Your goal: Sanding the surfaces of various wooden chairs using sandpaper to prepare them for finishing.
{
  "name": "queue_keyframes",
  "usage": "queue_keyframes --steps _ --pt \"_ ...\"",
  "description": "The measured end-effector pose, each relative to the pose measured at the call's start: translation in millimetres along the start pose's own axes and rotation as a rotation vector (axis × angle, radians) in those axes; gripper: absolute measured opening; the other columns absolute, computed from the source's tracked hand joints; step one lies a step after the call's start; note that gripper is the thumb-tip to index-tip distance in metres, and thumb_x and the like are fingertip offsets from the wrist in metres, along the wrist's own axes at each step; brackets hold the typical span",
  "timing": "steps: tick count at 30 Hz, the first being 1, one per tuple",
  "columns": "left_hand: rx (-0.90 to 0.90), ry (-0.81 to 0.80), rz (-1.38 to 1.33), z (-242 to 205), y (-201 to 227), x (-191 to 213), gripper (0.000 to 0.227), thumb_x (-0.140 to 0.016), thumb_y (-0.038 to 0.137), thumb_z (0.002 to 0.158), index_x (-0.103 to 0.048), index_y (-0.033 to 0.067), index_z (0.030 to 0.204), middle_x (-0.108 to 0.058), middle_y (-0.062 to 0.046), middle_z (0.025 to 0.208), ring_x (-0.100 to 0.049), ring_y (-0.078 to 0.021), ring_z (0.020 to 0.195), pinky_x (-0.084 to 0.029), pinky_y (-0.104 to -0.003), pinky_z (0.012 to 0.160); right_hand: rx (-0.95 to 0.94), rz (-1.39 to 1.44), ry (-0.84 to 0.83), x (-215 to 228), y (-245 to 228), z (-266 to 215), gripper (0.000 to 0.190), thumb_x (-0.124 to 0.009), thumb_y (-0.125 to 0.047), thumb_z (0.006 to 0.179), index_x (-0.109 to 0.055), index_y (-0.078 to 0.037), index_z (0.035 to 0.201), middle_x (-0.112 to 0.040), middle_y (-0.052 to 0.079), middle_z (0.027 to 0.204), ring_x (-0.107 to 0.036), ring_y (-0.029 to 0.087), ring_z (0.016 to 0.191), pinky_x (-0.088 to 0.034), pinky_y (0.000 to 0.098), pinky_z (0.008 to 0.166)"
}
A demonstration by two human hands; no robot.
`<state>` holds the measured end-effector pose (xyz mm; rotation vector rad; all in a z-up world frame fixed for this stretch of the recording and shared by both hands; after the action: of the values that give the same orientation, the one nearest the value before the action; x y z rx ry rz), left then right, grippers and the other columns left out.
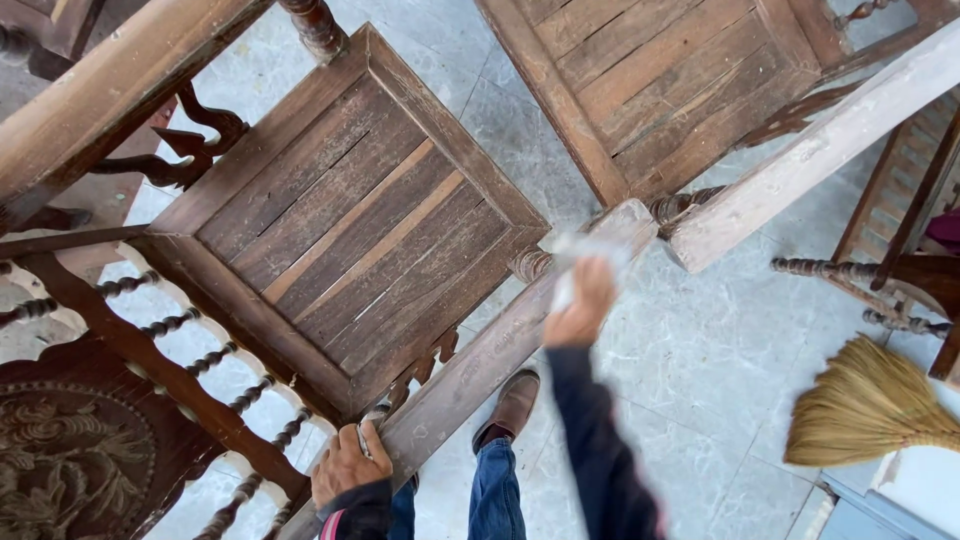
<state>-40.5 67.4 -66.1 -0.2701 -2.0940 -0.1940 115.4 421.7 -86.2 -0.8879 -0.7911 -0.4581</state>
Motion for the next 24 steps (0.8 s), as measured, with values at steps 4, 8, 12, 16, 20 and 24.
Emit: queue_keyframes --steps 4,8,12,16,20,24 --pt "0.028 -0.017 0.031 3.1 -0.9 -7.4 0.038 -0.047 0.045 0.103 -0.068 0.0140 0.102 -0.075 -0.013 0.100 -0.073 -0.0321 0.095 -0.056 -0.046 0.089 -0.066 0.051 -0.095 2.4 -111.6 -135.4 0.059 -0.027 -0.035 0.107 -0.046 -0.008 0.155 -0.040 0.019 0.164 -0.031 0.038 0.157 -0.014 0.0586 0.131" --pt "0.014 -0.016 0.005 3.8 -2.0 -8.6 0.035 -0.048 0.042 0.101 -0.069 0.0135 0.105 -0.076 -0.012 0.103 -0.073 -0.0323 0.094 -0.056 -0.047 0.090 -0.118 0.082 -0.136 -5.2 -100.4 -126.1 0.051 -0.037 -0.035 0.110 -0.045 -0.009 0.153 -0.043 0.020 0.162 -0.034 0.036 0.157 -0.020 0.0589 0.132" --pt "-0.002 0.012 0.011 0.2 -3.9 -10.4 0.035 -0.048 0.041 0.102 -0.069 0.0136 0.106 -0.076 -0.012 0.102 -0.073 -0.0321 0.094 -0.056 -0.047 0.090 -0.035 -0.007 -0.001 -18.9 15.6 -5.2 0.058 -0.040 -0.016 0.102 -0.037 -0.004 0.159 -0.028 0.026 0.169 -0.024 0.040 0.161 -0.015 0.0591 0.132" --pt "-0.035 0.020 -0.001 -5.3 -0.9 -1.5 0.036 -0.048 0.042 0.103 -0.069 0.0123 0.104 -0.076 -0.011 0.103 -0.073 -0.0326 0.095 -0.056 -0.046 0.089 -0.191 -0.189 -0.092 -0.7 2.3 24.6 0.060 -0.043 -0.015 0.097 -0.047 0.000 0.155 -0.036 0.025 0.166 -0.028 0.041 0.157 -0.017 0.0585 0.128" --pt "-0.013 0.025 0.024 -1.0 3.0 -1.9 0.035 -0.047 0.041 0.102 -0.069 0.0139 0.103 -0.076 -0.011 0.098 -0.073 -0.0309 0.091 -0.056 -0.047 0.087 0.186 0.063 -0.249 -5.1 -108.2 -71.4 0.045 -0.056 -0.023 0.097 -0.061 -0.012 0.140 -0.058 0.011 0.149 -0.048 0.030 0.147 -0.026 0.0540 0.128" --pt "-0.024 0.017 0.042 -3.8 3.1 -4.8 0.035 -0.048 0.041 0.102 -0.069 0.0126 0.104 -0.075 -0.011 0.096 -0.072 -0.0306 0.085 -0.056 -0.047 0.082 0.486 0.216 -0.682 -0.6 -145.5 -80.5 0.045 -0.073 -0.033 0.092 -0.068 -0.012 0.130 -0.063 0.012 0.137 -0.053 0.033 0.136 -0.030 0.0536 0.119"
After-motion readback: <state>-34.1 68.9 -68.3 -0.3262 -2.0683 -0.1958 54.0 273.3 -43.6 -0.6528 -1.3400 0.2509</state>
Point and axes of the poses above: each hand's wrist, its own z-axis towards the middle knuckle, its own x-axis out of the back of the hand, y = z × x, the point moved 5 cm from there along z, towards the middle knuckle
